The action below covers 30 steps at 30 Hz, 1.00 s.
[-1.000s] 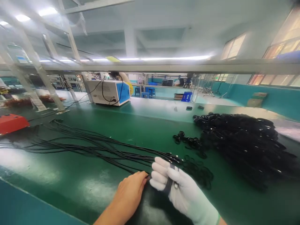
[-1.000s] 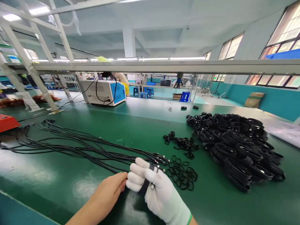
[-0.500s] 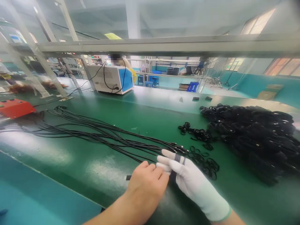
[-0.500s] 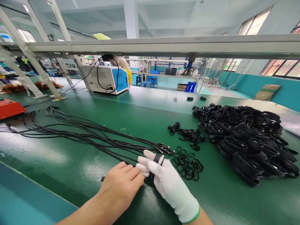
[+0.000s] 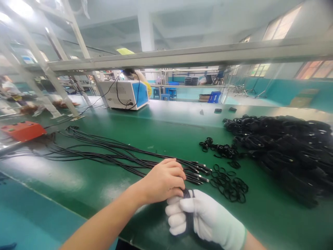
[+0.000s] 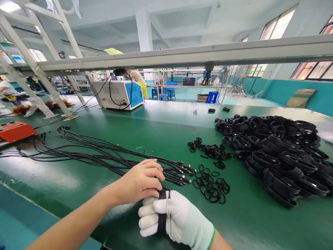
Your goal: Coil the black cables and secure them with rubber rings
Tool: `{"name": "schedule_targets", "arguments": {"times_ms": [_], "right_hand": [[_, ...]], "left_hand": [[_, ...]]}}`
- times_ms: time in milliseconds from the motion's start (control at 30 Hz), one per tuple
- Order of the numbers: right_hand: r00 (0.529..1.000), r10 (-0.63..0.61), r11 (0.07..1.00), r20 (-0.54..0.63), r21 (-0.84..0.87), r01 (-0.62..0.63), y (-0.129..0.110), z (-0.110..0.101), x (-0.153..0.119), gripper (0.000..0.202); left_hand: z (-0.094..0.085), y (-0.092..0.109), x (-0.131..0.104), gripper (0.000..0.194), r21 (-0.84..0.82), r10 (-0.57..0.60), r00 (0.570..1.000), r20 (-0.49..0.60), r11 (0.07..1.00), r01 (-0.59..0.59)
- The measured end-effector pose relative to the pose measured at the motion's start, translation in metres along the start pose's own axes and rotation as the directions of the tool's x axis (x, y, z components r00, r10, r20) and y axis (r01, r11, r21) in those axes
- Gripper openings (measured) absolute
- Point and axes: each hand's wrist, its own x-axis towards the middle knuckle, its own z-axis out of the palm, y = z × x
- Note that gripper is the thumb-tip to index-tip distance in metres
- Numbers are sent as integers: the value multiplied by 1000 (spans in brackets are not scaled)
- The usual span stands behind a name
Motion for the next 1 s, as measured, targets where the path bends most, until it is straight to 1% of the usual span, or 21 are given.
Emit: {"name": "schedule_targets", "arguments": {"times_ms": [33,67,100,133,200,233,267,300,367,400,433,467,567,600,633,733,767,800,833,900,1000], "right_hand": [[1000,3,1000,-8,-17,-3,0,-2,0,24],[1000,15,1000,1,-24,-15,0,-4,0,25],[999,33,999,25,-20,-33,-1,-5,-1,27],[997,52,999,54,-8,-51,-2,-6,-2,29],[991,86,996,102,22,-89,-3,-7,-4,33],[989,95,995,109,33,-99,-3,-7,-5,34],[990,94,994,108,38,-99,-3,-7,-7,36],[991,89,995,99,38,-93,-3,-7,-8,37],[995,62,998,78,18,-64,-3,-7,-10,39],[997,42,999,69,-2,-42,-3,-8,-11,40],[998,21,1000,63,-25,-19,-3,-9,-11,40],[998,2,999,59,-49,1,-3,-10,-11,40],[998,-18,992,58,-121,25,-5,-11,-10,38],[998,-17,989,60,-148,26,-6,-11,-10,37],[998,-12,984,66,-176,24,-7,-10,-9,36],[996,12,963,88,-269,12,-10,-5,-9,34],[995,25,954,95,-301,5,-11,-3,-10,33],[994,37,944,101,-331,-2,-12,-2,-11,31],[993,45,935,106,-355,-5,-13,-1,-11,29],[991,56,917,122,-398,-3,-15,-1,-13,26],[989,60,880,134,-475,11,-19,-1,-17,25]], "left_hand": [[-1,2,1,12,34,-5,1000,-18,999,6],[-4,4,2,15,59,-16,1000,-12,998,17],[-7,5,4,18,54,-33,999,21,998,32],[-10,6,6,20,10,-50,996,78,999,50],[-16,5,10,16,-178,-76,974,215,977,116],[-17,3,12,12,-294,-98,958,271,939,179],[-18,2,12,7,-401,-130,940,315,879,256],[-16,2,12,2,-491,-172,921,350,803,337],[-10,4,8,7,-621,-273,880,389,628,469],[-6,7,5,10,-663,-321,864,387,554,503],[-2,10,2,12,-691,-365,856,366,509,512],[3,15,-2,12,-708,-408,854,323,495,504],[15,28,-12,15,-715,-511,845,157,532,453],[19,31,-15,17,-727,-533,836,132,521,447],[22,34,-18,17,-753,-549,825,135,484,446],[29,37,-23,14,-844,-556,798,231,294,449],[31,38,-24,14,-861,-550,797,249,251,442],[33,39,-24,15,-871,-548,798,250,233,433],[34,41,-24,15,-873,-554,799,233,243,423],[38,46,-23,14,-859,-587,793,164,310,408],[46,56,-20,12,-841,-660,750,37,385,380]]}}
